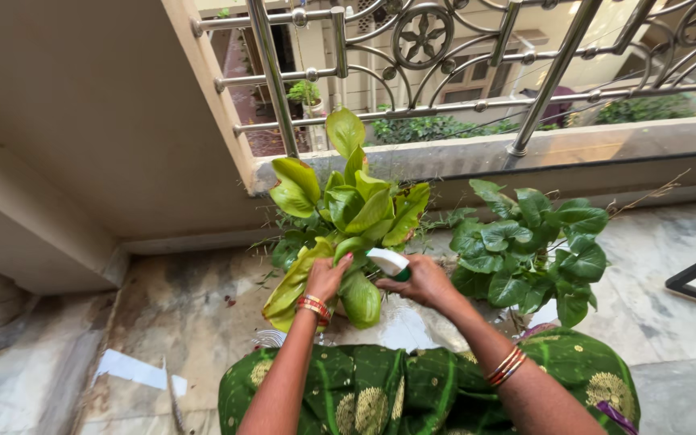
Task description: The person sits on a balcony and sprays water from a clear plastic bottle onto the leaves of two potted plants. They use their left hand to lift and turn the leaves while spraying with their right hand to ensure coverage.
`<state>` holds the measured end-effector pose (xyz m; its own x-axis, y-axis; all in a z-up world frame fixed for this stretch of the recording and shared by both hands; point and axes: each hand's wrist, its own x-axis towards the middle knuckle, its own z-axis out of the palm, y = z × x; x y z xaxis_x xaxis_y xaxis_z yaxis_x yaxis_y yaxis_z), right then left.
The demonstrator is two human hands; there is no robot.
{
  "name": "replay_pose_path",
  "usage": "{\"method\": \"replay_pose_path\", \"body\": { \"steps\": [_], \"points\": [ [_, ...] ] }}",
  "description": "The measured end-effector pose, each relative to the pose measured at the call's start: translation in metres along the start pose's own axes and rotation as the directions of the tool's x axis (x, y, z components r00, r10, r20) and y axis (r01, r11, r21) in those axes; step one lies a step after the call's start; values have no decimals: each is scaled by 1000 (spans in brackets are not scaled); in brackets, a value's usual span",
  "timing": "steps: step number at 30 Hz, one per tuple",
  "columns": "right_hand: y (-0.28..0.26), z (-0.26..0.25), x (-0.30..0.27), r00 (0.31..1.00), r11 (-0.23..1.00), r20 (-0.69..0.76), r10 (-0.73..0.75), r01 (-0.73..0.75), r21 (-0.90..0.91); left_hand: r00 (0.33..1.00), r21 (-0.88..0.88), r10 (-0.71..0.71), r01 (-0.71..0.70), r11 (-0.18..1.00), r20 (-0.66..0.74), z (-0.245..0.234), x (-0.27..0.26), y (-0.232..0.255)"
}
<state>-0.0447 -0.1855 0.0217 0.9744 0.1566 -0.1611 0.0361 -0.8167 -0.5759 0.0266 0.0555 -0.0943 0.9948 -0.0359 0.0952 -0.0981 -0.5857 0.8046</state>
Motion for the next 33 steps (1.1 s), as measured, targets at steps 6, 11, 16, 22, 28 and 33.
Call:
{"method": "replay_pose_path", "body": {
  "steps": [6,11,16,22,28,33],
  "points": [
    [-33,-6,-7,988,995,-118,-95,97,7,998,-202,-39,27,979,-54,6,-15,1],
    [-50,-18,-19,996,996,13,-89,90,-12,993,-329,-115,112,938,9,-8,-34,34],
    [-41,-10,-26,995,995,-16,-101,101,12,997,-272,-81,73,960,-17,-27,-43,65],
    [-14,7,-15,995,987,5,103,-102,-125,997,139,45,-36,990,-66,-20,-59,87],
    [36,-24,-12,980,979,-16,199,-199,38,823,303,491,-409,861,-286,-1,-67,113],
    [43,-66,-14,969,980,-172,180,-160,122,824,135,430,-410,902,-370,3,-76,146]
  ]
}}
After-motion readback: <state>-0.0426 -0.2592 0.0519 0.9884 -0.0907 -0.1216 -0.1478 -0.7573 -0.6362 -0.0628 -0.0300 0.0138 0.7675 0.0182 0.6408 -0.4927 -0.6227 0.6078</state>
